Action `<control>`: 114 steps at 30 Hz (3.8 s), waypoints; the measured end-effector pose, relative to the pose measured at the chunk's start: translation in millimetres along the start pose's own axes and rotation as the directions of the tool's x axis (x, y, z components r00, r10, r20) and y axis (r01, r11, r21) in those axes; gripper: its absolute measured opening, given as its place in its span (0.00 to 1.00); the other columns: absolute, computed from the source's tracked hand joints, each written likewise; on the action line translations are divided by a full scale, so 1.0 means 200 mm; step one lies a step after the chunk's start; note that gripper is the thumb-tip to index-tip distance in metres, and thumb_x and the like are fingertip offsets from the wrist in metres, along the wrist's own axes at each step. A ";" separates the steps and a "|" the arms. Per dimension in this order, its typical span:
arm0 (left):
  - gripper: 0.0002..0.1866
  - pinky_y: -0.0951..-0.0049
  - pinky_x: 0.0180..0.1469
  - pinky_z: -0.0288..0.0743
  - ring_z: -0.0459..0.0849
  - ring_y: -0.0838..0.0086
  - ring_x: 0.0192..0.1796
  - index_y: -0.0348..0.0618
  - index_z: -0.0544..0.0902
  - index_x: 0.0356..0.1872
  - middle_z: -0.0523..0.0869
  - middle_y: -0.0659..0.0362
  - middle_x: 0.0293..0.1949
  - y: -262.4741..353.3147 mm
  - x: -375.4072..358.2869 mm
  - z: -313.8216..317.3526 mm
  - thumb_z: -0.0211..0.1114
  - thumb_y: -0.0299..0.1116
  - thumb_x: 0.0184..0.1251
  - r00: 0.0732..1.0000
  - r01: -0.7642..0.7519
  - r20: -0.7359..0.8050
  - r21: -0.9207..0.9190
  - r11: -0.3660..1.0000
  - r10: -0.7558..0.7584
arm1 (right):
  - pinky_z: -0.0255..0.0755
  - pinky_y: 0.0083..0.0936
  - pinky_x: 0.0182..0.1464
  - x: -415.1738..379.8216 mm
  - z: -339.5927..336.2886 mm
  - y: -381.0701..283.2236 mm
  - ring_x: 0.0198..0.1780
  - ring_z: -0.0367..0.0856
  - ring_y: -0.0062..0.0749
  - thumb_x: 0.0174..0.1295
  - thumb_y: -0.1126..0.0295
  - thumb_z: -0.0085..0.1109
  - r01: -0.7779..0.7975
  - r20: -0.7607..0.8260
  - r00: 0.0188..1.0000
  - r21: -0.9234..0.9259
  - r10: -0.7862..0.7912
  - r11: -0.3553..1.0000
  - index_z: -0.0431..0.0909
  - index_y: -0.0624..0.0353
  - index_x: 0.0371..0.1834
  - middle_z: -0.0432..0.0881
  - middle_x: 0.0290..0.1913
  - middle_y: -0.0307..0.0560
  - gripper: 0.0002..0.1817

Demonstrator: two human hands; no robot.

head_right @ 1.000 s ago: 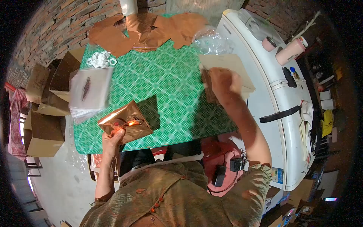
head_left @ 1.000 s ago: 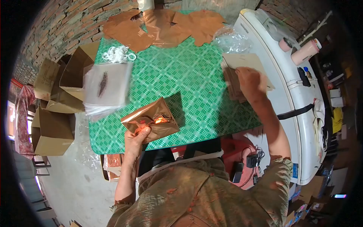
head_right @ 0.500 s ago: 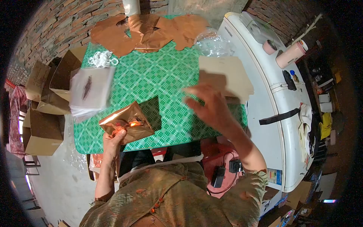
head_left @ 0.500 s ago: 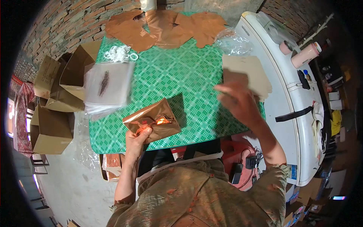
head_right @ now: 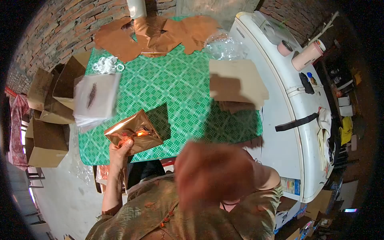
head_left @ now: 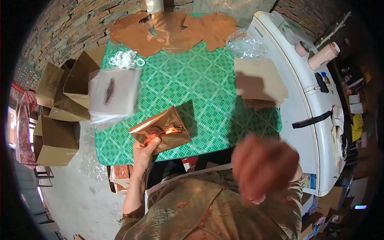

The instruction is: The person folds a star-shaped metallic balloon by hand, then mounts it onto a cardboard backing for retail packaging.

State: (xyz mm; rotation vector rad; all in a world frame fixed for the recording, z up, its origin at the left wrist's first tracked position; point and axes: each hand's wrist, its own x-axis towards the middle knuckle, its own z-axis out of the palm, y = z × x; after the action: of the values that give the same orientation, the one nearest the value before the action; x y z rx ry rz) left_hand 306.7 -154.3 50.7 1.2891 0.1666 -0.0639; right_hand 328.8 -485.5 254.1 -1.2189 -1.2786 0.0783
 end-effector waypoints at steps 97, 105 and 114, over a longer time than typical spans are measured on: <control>0.25 0.66 0.62 0.83 0.88 0.72 0.57 0.40 0.80 0.66 0.89 0.59 0.57 0.10 -0.10 -0.34 0.76 0.26 0.69 0.968 -0.108 -0.249 -0.338 0.935 0.022 | 0.76 0.36 0.42 0.46 -0.46 1.58 0.38 0.84 0.36 0.69 0.66 0.65 -0.577 -0.218 0.793 -0.565 0.568 0.589 0.85 0.61 0.40 0.85 0.37 0.49 0.09; 0.15 0.76 0.43 0.81 0.86 0.79 0.41 0.40 0.85 0.56 0.89 0.63 0.44 0.12 0.02 -0.30 0.75 0.27 0.71 0.979 -0.137 -0.170 -0.141 0.980 0.112 | 0.75 0.29 0.41 0.09 -0.36 1.09 0.35 0.80 0.29 0.68 0.71 0.67 -0.576 -0.028 0.717 -0.586 0.697 0.570 0.83 0.66 0.39 0.80 0.34 0.45 0.07; 0.09 0.76 0.47 0.81 0.86 0.82 0.43 0.38 0.89 0.48 0.91 0.65 0.43 0.30 0.25 0.01 0.75 0.31 0.73 0.975 -0.219 -0.005 0.130 0.967 0.222 | 0.78 0.40 0.44 -0.16 -0.33 1.21 0.38 0.82 0.50 0.73 0.64 0.57 -0.367 -0.106 0.893 -0.735 0.438 0.570 0.84 0.61 0.43 0.84 0.39 0.51 0.11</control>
State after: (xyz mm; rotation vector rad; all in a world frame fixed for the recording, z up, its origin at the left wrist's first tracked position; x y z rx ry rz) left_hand 363.9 -136.9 101.0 1.4300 0.0348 0.1302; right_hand 499.5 -443.3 72.5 -2.2513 -1.0951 -0.0743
